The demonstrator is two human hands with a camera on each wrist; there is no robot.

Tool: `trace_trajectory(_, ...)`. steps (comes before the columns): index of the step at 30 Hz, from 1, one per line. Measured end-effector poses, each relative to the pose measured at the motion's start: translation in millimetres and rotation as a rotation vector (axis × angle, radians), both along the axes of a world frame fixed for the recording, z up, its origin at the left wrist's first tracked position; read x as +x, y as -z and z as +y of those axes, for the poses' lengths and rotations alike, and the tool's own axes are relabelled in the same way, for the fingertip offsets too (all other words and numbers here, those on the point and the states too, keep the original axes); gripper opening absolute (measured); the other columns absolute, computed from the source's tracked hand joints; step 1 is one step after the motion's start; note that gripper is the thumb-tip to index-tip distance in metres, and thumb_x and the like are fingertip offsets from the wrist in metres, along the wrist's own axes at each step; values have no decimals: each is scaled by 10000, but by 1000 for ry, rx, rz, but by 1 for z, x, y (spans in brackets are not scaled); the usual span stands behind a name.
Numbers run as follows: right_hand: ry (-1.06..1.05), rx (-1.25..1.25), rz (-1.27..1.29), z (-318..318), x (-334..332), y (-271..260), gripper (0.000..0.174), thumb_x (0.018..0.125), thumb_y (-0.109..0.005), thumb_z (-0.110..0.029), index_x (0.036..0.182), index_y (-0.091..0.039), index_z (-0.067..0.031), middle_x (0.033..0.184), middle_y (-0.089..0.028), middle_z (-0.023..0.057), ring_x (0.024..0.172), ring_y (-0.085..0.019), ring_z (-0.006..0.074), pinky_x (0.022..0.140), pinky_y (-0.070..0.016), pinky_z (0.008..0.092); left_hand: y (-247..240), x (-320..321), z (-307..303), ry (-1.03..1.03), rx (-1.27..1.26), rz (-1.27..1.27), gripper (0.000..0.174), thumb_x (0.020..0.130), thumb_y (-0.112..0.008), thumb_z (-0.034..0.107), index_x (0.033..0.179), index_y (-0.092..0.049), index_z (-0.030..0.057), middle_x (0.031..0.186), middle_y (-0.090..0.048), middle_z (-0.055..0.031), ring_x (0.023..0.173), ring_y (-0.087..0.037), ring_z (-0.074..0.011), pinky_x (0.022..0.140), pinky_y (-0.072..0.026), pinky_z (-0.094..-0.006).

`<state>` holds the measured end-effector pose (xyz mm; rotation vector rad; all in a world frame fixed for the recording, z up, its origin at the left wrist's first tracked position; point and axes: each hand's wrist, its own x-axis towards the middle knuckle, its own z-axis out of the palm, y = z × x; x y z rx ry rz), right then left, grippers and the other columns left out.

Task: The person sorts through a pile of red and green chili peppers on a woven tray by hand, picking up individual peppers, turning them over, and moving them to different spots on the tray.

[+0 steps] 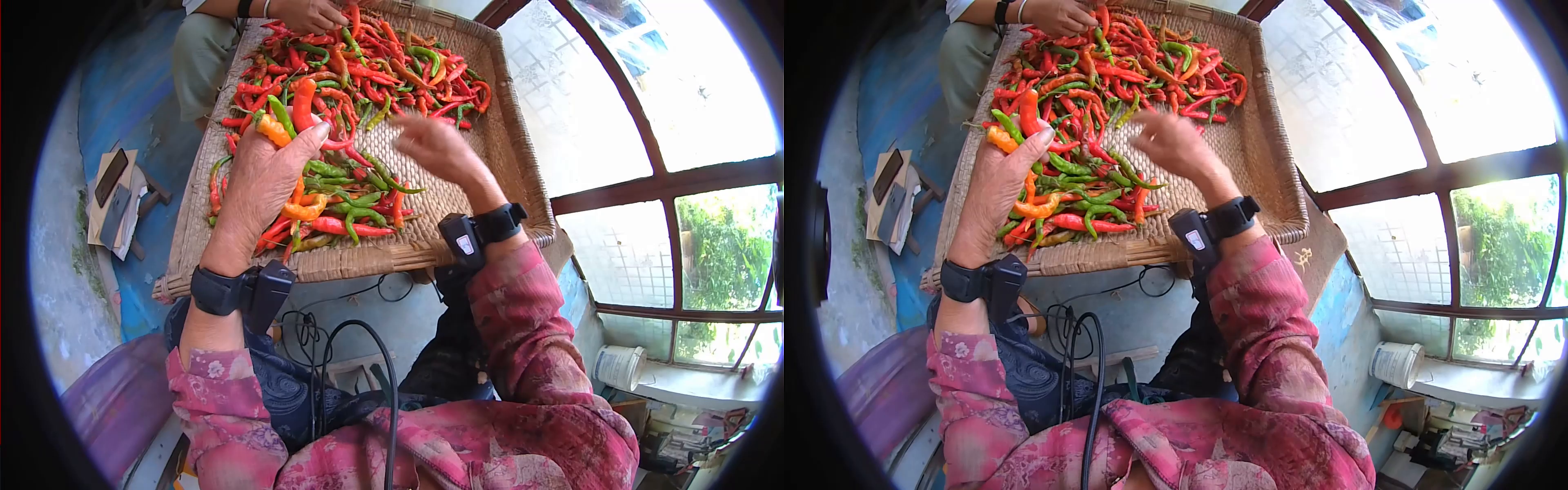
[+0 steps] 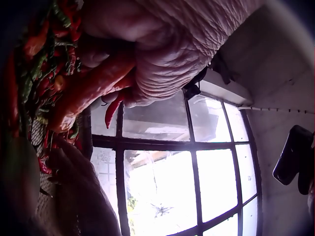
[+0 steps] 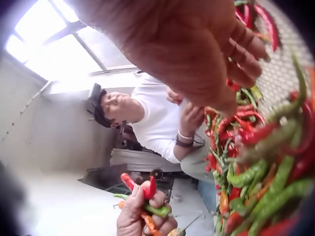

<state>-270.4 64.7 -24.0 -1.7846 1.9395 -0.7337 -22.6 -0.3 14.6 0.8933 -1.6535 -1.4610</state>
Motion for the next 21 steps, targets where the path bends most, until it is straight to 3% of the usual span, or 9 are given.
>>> trace_trajectory(3, -94, 203, 182, -4, 13, 12, 399, 828, -616, -318, 1124, -588, -53, 908, -657, 160, 821, -636, 301, 738, -501, 384, 2, 1, -1, -6, -6, 5, 246, 829, -642, 244, 883, -624, 5, 709, -593, -6, 648, -531, -91, 627, -441, -261)
trace_trajectory(9, -190, 400, 317, -10, 22, 22, 483, 757, -595, -192, 1216, -524, -59, 840, -656, 163, 792, -632, 314, 706, -498, 390, 4, 1, -2, 21, -41, -36, 234, 837, -628, 235, 874, -622, 4, 684, -591, -17, 623, -526, -97, 609, -438, -276)
trace_trajectory(11, -122, 401, 205, -10, 22, 24, 467, 725, -584, -192, 1165, -556, -38, 1012, -625, 206, 978, -592, 340, 859, -474, 404, 3, 3, -3, 34, -33, -45, 213, 841, -629, 220, 888, -618, 13, 711, -584, -3, 652, -521, -85, 626, -434, -261)
trace_trajectory(13, -80, 338, 207, -10, 20, 17, 391, 720, -570, -179, 1079, -588, -27, 905, -634, 214, 894, -608, 359, 794, -487, 425, 0, 4, -3, 68, -15, -61, 175, 850, -632, 192, 916, -611, 31, 766, -570, 27, 708, -509, -63, 660, -426, -231)
trace_trajectory(15, -36, 109, 270, -7, 19, 8, 295, 723, -556, -120, 998, -601, -24, 705, -584, 215, 682, -606, 341, 611, -461, 440, -2, 5, -1, 46, -3, -57, 178, 850, -632, 195, 920, -610, 33, 766, -569, 25, 706, -507, -65, 662, -426, -232)
trace_trajectory(17, 18, 54, 301, -2, 21, -3, 169, 743, -555, -120, 857, -580, 3, 646, -538, 214, 623, -577, 349, 562, -432, 439, -2, 3, 0, 30, 7, -51, 182, 851, -632, 198, 925, -609, 34, 766, -567, 23, 703, -505, -67, 664, -425, -233)
trace_trajectory(19, 61, -100, 196, 5, 20, -14, 156, 771, -568, -141, 827, -559, 4, 607, -496, 197, 555, -544, 306, 525, -414, 409, 0, 1, 0, 4, -37, -52, 252, 834, -632, 250, 890, -624, 5, 715, -595, -18, 658, -519, -104, 639, -435, -290)
trace_trajectory(20, 66, -92, 162, 9, 20, -20, 189, 842, -580, -191, 813, -572, -5, 569, -498, 112, 505, -505, 190, 486, -406, 326, 1, -1, 2, -12, -47, -22, 244, 832, -633, 236, 893, -626, 0, 718, -602, -17, 657, -528, -100, 640, -442, -282)
trace_trajectory(21, 75, -93, 164, 11, 19, -25, 189, 842, -580, -191, 813, -572, -5, 569, -498, 112, 505, -505, 190, 486, -406, 326, 1, -2, 3, -3, -48, -21, 244, 832, -633, 236, 893, -626, 0, 718, -602, -17, 657, -528, -100, 640, -442, -282)
